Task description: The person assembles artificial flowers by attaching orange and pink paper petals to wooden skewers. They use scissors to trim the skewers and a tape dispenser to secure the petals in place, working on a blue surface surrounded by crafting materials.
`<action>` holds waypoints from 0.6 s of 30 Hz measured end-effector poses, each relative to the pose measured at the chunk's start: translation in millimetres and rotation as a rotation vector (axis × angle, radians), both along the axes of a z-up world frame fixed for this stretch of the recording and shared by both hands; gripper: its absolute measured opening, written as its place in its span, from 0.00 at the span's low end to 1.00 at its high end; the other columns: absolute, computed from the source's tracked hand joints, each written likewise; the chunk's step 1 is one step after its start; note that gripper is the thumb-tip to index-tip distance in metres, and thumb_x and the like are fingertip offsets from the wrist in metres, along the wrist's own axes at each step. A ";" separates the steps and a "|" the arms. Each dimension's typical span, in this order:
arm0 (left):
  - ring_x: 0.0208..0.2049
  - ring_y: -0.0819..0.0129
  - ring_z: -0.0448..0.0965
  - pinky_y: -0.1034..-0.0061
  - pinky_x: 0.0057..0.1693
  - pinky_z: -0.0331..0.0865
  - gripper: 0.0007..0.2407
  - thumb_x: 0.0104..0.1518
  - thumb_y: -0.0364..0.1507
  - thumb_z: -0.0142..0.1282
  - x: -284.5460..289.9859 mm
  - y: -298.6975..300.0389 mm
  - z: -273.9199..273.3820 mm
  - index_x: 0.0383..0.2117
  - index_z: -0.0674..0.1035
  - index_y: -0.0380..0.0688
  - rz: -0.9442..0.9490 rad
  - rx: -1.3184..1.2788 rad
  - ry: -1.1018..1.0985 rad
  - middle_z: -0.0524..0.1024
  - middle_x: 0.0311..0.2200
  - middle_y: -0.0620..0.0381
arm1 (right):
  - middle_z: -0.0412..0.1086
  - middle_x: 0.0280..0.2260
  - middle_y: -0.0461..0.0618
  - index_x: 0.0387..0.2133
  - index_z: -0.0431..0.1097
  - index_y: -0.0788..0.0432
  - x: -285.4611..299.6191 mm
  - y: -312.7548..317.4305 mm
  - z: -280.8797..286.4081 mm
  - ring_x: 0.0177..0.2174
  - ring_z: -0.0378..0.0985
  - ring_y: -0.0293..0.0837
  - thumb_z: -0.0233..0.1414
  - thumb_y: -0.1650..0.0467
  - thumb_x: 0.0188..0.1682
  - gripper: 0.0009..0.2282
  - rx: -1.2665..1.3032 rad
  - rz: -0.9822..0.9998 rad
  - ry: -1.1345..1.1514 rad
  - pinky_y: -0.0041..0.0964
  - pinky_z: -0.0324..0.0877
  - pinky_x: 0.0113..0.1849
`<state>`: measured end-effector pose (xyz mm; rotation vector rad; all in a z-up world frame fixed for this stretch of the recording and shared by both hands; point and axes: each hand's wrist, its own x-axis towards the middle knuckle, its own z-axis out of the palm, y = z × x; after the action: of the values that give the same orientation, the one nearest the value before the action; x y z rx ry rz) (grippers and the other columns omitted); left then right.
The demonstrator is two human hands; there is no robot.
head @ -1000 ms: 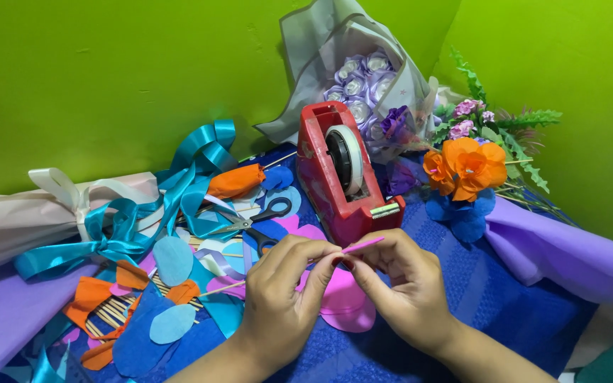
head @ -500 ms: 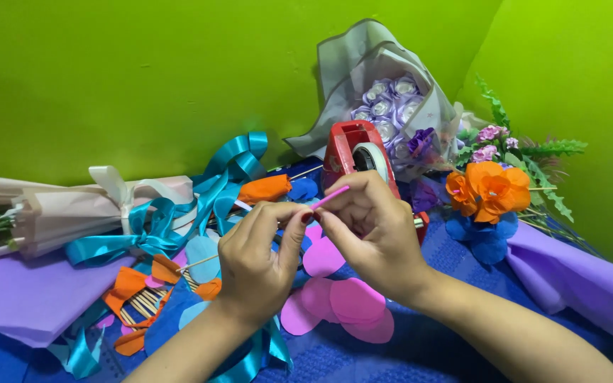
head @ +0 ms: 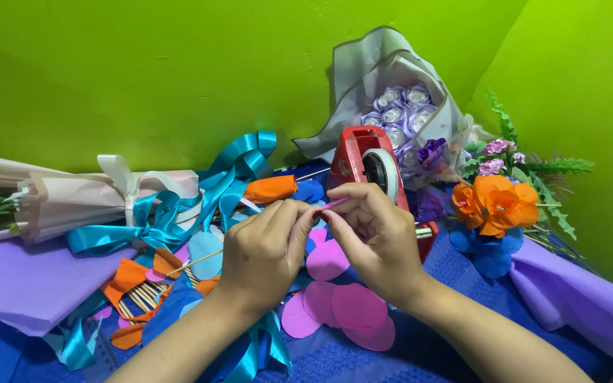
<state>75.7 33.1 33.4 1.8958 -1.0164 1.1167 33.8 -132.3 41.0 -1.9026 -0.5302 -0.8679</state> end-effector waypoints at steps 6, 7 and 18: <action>0.16 0.55 0.78 0.72 0.24 0.71 0.12 0.68 0.31 0.50 -3.8 -1.0 7.6 0.24 0.79 0.45 -0.110 -0.012 0.314 0.73 0.13 0.53 | 0.75 0.18 0.47 0.39 0.76 0.60 -3.7 1.8 5.7 0.14 0.63 0.38 0.57 0.80 0.47 0.08 -0.154 -0.117 -0.099 0.27 0.62 0.19; 0.16 0.55 0.78 0.72 0.24 0.71 0.12 0.68 0.31 0.50 -4.7 -0.4 11.0 0.24 0.79 0.45 -0.108 -0.014 0.317 0.73 0.13 0.53 | 0.75 0.18 0.47 0.39 0.76 0.60 -3.8 0.1 4.8 0.14 0.63 0.38 0.57 0.80 0.47 0.08 -0.155 -0.115 -0.097 0.27 0.62 0.19; 0.15 0.66 0.71 0.69 0.28 0.61 0.08 0.63 0.36 0.50 -23.7 3.7 28.7 0.35 0.82 0.55 -0.138 0.089 0.775 0.78 0.17 0.64 | 0.73 0.38 0.50 0.51 0.64 0.59 -8.0 -12.7 -7.1 0.21 0.68 0.31 0.51 0.81 0.53 0.14 -0.122 -0.137 -0.065 0.24 0.67 0.26</action>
<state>52.0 36.8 62.1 2.0278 -0.7292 0.1980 25.8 -145.0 34.0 -2.0459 -0.5064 -1.0092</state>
